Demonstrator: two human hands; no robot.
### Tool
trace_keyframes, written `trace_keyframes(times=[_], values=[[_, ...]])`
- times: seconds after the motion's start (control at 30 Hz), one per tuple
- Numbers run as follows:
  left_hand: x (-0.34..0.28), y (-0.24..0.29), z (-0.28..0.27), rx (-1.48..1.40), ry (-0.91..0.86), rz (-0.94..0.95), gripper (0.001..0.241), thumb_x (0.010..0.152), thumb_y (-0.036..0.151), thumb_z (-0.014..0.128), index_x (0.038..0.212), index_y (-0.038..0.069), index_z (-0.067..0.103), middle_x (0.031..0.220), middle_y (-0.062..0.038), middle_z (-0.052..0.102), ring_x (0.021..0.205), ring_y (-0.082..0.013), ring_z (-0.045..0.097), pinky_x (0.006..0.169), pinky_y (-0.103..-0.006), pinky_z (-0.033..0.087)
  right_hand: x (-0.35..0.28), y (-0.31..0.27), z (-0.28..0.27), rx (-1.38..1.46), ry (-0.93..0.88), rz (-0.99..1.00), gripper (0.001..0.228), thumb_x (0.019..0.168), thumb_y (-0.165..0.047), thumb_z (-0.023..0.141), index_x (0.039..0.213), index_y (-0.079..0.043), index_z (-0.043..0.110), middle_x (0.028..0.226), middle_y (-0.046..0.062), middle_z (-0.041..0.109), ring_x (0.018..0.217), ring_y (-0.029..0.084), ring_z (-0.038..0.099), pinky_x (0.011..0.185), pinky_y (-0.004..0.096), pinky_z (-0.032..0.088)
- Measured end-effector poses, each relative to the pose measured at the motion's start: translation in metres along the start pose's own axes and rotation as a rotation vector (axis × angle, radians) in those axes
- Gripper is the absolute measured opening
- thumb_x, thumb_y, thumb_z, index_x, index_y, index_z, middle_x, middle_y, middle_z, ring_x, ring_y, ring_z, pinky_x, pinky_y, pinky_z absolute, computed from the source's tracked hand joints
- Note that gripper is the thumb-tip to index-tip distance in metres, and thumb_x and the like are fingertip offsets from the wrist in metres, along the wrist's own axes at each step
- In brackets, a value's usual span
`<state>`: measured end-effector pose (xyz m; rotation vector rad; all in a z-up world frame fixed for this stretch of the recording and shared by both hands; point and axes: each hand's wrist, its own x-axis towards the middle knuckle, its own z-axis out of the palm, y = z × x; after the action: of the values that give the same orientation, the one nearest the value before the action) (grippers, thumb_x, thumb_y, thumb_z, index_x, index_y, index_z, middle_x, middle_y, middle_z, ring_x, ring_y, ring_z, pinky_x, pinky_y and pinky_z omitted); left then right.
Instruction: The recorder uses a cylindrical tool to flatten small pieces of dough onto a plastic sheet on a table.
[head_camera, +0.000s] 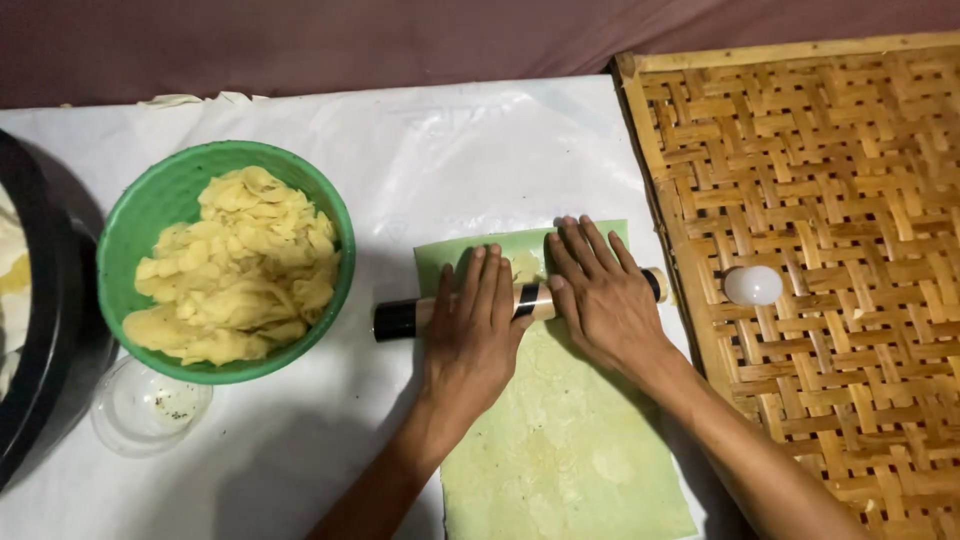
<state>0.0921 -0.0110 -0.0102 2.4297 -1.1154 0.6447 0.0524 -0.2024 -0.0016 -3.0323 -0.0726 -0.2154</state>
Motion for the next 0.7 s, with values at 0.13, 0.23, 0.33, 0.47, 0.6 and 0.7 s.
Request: trace_keyframes(times=[0.13,0.23,0.33,0.47,0.6,0.7], values=[[0.033,-0.015,0.018,-0.067,-0.050,-0.099,0.053,0.103,0.035,0.056,0.131,-0.010,0.061,0.133,-0.029,0.064,0.130,-0.0421,0.058,0.115,-0.0624,0.034,0.039,0.005,-0.014,0.129,-0.207,0.086,0.058,0.110,-0.033,0.024,0.162,-0.007,0.031,0.165,0.029,0.027,0.155,0.044,0.016,0.124,0.055,0.015],[0.044,-0.021,0.022,-0.012,-0.036,-0.110,0.056,0.098,0.030,0.063,0.138,-0.010,0.057,0.143,-0.029,0.058,0.137,-0.0441,0.052,0.114,-0.0665,0.033,0.050,0.009,-0.011,0.149,-0.265,0.165,0.064,0.109,-0.038,0.025,0.165,-0.006,0.020,0.167,0.031,0.015,0.157,0.044,0.006,0.126,0.054,0.007],[0.034,-0.012,0.019,0.067,-0.007,-0.093,0.058,0.104,0.036,0.055,0.143,-0.007,0.054,0.146,-0.027,0.057,0.138,-0.0415,0.054,0.114,-0.0636,0.037,0.035,0.007,-0.007,0.087,-0.174,0.122,0.067,0.109,-0.043,0.026,0.164,-0.005,0.024,0.167,0.030,0.018,0.157,0.042,0.008,0.125,0.053,0.007],[0.016,-0.002,0.014,0.017,-0.091,-0.096,0.059,0.108,0.037,0.042,0.144,-0.009,0.051,0.143,-0.028,0.057,0.134,-0.0411,0.057,0.110,-0.0645,0.039,0.016,0.006,0.002,0.085,-0.066,0.075,0.064,0.109,-0.042,0.029,0.163,-0.007,0.030,0.167,0.025,0.026,0.157,0.039,0.015,0.126,0.052,0.008],[0.032,-0.013,0.022,0.067,-0.001,-0.098,0.061,0.110,0.042,0.037,0.141,-0.007,0.056,0.142,-0.026,0.060,0.136,-0.0403,0.056,0.112,-0.0667,0.036,0.043,0.014,-0.001,0.118,-0.155,0.025,0.060,0.110,-0.042,0.027,0.160,-0.010,0.035,0.165,0.021,0.032,0.155,0.039,0.020,0.124,0.054,0.016],[0.039,-0.017,0.012,0.098,0.068,-0.054,0.061,0.108,0.043,0.044,0.140,-0.007,0.057,0.141,-0.030,0.059,0.137,-0.0452,0.054,0.112,-0.0648,0.037,0.052,0.023,0.004,0.196,-0.160,-0.045,0.056,0.109,-0.041,0.032,0.154,-0.011,0.046,0.149,0.014,0.051,0.149,0.032,0.037,0.124,0.049,0.023]])
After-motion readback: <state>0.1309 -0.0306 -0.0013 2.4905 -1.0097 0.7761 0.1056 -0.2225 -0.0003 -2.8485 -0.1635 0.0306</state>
